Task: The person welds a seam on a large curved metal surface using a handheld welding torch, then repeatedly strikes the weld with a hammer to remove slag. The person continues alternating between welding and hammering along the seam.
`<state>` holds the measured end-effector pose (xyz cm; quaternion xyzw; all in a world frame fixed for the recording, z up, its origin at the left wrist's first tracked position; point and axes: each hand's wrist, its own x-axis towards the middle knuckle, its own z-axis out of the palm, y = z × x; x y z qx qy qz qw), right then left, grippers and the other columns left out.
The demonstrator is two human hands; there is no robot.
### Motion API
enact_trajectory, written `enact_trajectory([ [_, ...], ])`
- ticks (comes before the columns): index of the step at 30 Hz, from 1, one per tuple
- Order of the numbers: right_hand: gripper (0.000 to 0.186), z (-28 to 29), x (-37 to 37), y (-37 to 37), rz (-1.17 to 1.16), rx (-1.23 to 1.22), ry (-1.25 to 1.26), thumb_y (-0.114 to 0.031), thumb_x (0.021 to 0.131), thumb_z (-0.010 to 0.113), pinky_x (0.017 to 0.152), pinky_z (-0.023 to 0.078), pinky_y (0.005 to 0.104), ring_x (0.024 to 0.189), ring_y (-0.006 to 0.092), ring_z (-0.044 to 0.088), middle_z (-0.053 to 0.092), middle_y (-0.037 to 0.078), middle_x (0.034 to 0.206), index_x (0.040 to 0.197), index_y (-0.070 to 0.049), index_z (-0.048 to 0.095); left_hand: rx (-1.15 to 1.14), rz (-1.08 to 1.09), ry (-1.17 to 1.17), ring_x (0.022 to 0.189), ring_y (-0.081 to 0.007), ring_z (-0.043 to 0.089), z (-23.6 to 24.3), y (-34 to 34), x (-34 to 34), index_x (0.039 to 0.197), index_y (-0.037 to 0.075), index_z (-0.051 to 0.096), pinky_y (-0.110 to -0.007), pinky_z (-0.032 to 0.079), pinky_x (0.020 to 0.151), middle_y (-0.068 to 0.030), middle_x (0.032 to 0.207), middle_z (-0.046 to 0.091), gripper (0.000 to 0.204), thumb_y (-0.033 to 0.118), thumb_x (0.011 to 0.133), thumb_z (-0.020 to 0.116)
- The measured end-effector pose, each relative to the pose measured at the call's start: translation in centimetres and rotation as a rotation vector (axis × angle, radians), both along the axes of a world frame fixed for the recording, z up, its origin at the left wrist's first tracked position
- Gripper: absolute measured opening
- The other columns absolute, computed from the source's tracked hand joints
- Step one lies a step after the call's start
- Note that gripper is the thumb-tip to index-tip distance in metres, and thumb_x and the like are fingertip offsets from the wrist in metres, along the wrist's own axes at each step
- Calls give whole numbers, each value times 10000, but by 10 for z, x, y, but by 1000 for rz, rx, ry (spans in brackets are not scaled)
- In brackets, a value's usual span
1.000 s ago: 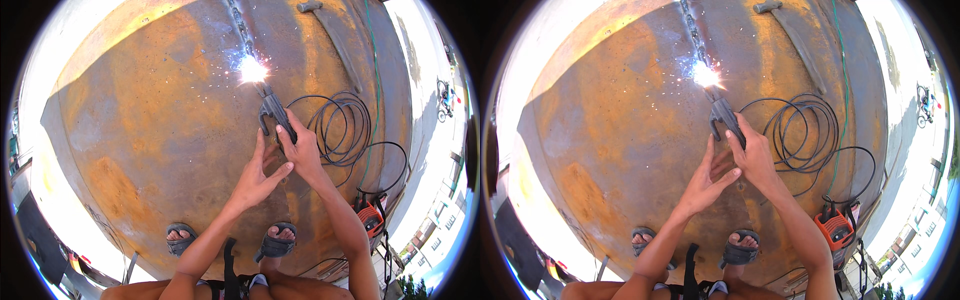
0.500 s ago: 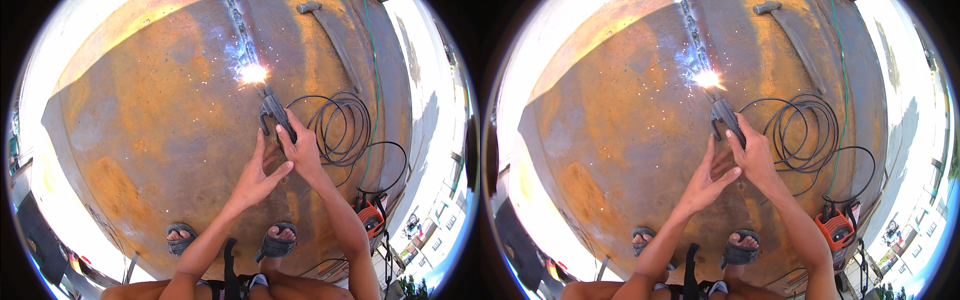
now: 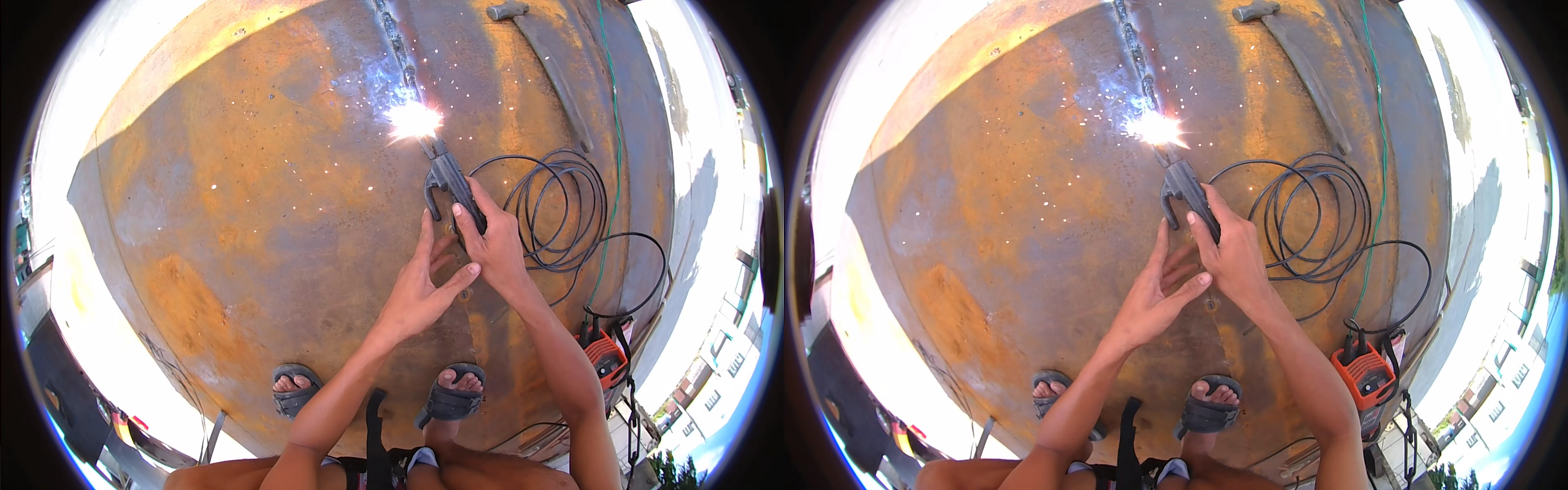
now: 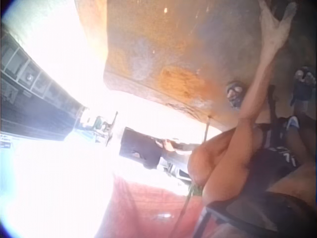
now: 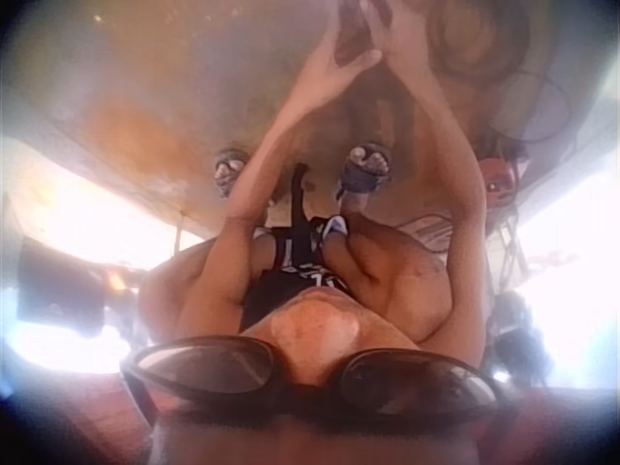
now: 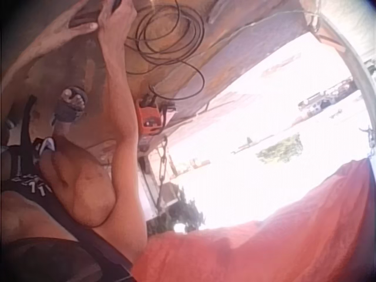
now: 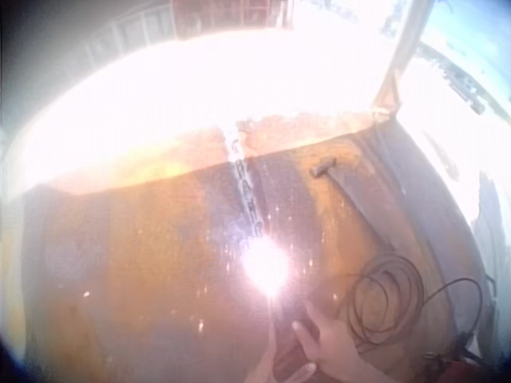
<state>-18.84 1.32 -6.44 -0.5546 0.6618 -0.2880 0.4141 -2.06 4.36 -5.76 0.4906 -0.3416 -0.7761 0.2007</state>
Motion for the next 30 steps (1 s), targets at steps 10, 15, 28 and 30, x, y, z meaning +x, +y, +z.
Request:
enact_trajectory([
  [10, 428, 2, 0, 0, 12, 4, 21, -166, 1077, 654, 808, 574, 454, 1000, 471, 765, 746, 316, 1078, 1431, 64, 585, -73, 11, -1, 1478, -516, 495, -9, 5, 0, 1711, -36, -69, -536, 469, 1179, -391, 1630, 416, 1211, 445, 999, 784],
  [15, 424, 5, 0, -2, 6, 30, 7, -174, 1081, 652, 783, 572, 448, 926, 447, 772, 746, 299, 1016, 1424, 67, 588, -73, 3, -5, 1476, -519, 495, -8, 4, 0, 1709, -45, -65, -535, 465, 1183, -399, 1626, 414, 1216, 455, 996, 784],
  [28, 406, 0, -1, 0, 1, -29, 13, -177, 1079, 659, 752, 566, 446, 851, 425, 766, 738, 285, 944, 1413, 45, 600, -4, -4, 4, 1500, -424, 492, -2, -1, 0, 1717, -26, -73, -499, 437, 1222, -339, 1656, 405, 1164, 308, 1015, 794],
  [30, 405, 0, -1, 0, -3, -15, 6, -179, 1079, 659, 745, 565, 445, 826, 412, 762, 736, 277, 927, 1415, 41, 601, -5, 5, 11, 1500, -427, 493, -4, 1, 0, 1716, -28, -72, -499, 439, 1221, -342, 1655, 404, 1168, 314, 1013, 796],
])
